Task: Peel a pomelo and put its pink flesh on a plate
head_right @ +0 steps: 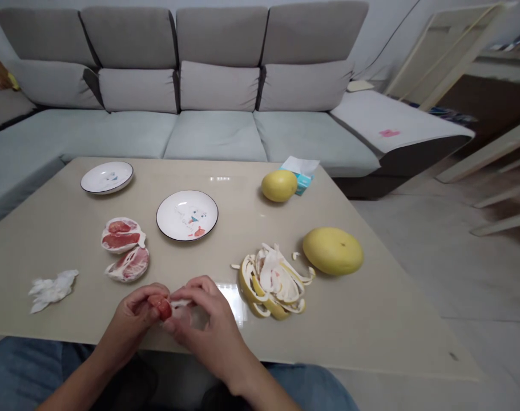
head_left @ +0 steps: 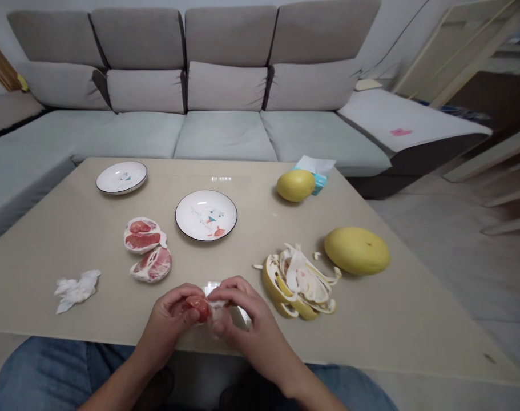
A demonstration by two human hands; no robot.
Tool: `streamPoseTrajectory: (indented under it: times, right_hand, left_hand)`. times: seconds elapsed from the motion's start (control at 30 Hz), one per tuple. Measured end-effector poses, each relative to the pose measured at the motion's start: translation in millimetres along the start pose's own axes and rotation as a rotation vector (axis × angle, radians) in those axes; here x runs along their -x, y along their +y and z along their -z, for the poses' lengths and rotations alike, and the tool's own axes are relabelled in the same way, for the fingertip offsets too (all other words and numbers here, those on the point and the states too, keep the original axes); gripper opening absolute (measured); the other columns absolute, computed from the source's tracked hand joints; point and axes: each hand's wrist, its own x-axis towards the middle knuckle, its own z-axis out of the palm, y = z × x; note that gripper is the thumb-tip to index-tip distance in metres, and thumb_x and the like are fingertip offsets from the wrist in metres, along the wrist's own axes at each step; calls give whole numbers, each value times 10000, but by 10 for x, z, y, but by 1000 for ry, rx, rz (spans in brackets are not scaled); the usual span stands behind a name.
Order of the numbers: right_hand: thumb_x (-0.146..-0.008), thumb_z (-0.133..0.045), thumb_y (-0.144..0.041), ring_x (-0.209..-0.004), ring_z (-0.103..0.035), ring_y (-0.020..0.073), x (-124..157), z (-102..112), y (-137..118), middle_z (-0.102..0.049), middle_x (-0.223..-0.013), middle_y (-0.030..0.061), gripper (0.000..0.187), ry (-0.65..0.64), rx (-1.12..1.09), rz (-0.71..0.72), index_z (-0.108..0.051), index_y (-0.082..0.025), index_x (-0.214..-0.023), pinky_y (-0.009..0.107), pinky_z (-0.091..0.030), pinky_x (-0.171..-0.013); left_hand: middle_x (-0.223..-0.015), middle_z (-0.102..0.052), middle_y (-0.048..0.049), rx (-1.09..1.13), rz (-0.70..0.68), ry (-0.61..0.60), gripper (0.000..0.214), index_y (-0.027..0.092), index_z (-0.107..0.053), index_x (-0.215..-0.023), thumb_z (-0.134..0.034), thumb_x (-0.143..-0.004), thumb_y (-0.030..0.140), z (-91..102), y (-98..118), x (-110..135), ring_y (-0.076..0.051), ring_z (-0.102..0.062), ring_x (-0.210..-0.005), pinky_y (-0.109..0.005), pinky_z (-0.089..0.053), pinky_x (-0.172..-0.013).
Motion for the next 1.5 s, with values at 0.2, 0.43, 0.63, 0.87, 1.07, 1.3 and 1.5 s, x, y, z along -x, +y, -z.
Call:
streamPoseTrajectory:
  times: [0.2, 0.43, 0.63, 0.87, 1.07, 1.3, 1.5]
  right_hand:
    - [-883, -668, -235, -1022, -614, 203, 14, -52, 82, -653, -1076, 73, 146, 41, 69, 139, -766, -294, -973, 336, -499, -875]
    - [-887, -623, -164, -760, -648, 181, 8, -47, 87, -735, -826, 39, 149, 72, 273, 332, -733, -259, -917, 310, -496, -700]
    - [-815, -618, -94, -665, -623, 174, 53, -102, 72, -718, -719, 35, 157, 187, 387, 404, -701, -221, -856, 294, -469, -630]
    - [-732, -622, -162, -547, -526, 128, 83, -173, 20, -628, -579, 8, 125, 223, 130, 63, -668, -185, -618, 238, -387, -521]
    - [-706, -652, -265, -566, -490, 118, 85, -209, 28, -598, -590, 3, 150, 129, -256, -232, -634, -160, -599, 228, -376, -530]
    - [-806, -668, -290, -633, -557, 134, 86, -134, -50, -677, -679, 23, 156, 86, -179, -136, -733, -174, -725, 235, -413, -587]
    - [-873, -642, -206, -714, -639, 141, 72, -77, -39, -727, -764, 12, 132, 140, -4, 46, -761, -228, -820, 229, -472, -670]
  left_hand:
    - [-797, -690, -24, 80, 22, -65, 315, 174, -705, -885, -836, -702, 395, 1, -3, -10, -144, -629, -718, -242, -513, -679]
    - [-751, -686, -19, 91, 23, -123, 251, 167, -707, -840, -824, -728, 359, -21, 61, -23, -134, -630, -679, -240, -518, -663]
    - [-833, -697, -27, -42, -29, -89, 324, 191, -729, -899, -895, -627, 252, -52, 105, -19, -148, -646, -779, -212, -514, -702]
    - [-801, -713, -34, -111, -233, -122, 226, 209, -778, -788, -904, -602, 185, -65, 124, -29, -166, -681, -747, -232, -562, -672]
    - [-807, -739, -45, -220, -517, -193, 216, 249, -787, -871, -799, -733, 83, -65, 151, 3, -186, -699, -772, -266, -580, -674]
    - [-853, -707, -29, -19, -374, -120, 178, 241, -766, -900, -831, -734, 255, -36, 43, -30, -160, -672, -801, -254, -552, -745]
    - [-815, -676, 3, 176, -58, -148, 459, 243, -726, -1042, -905, -620, 221, -110, -7, -34, -101, -627, -709, -178, -518, -688]
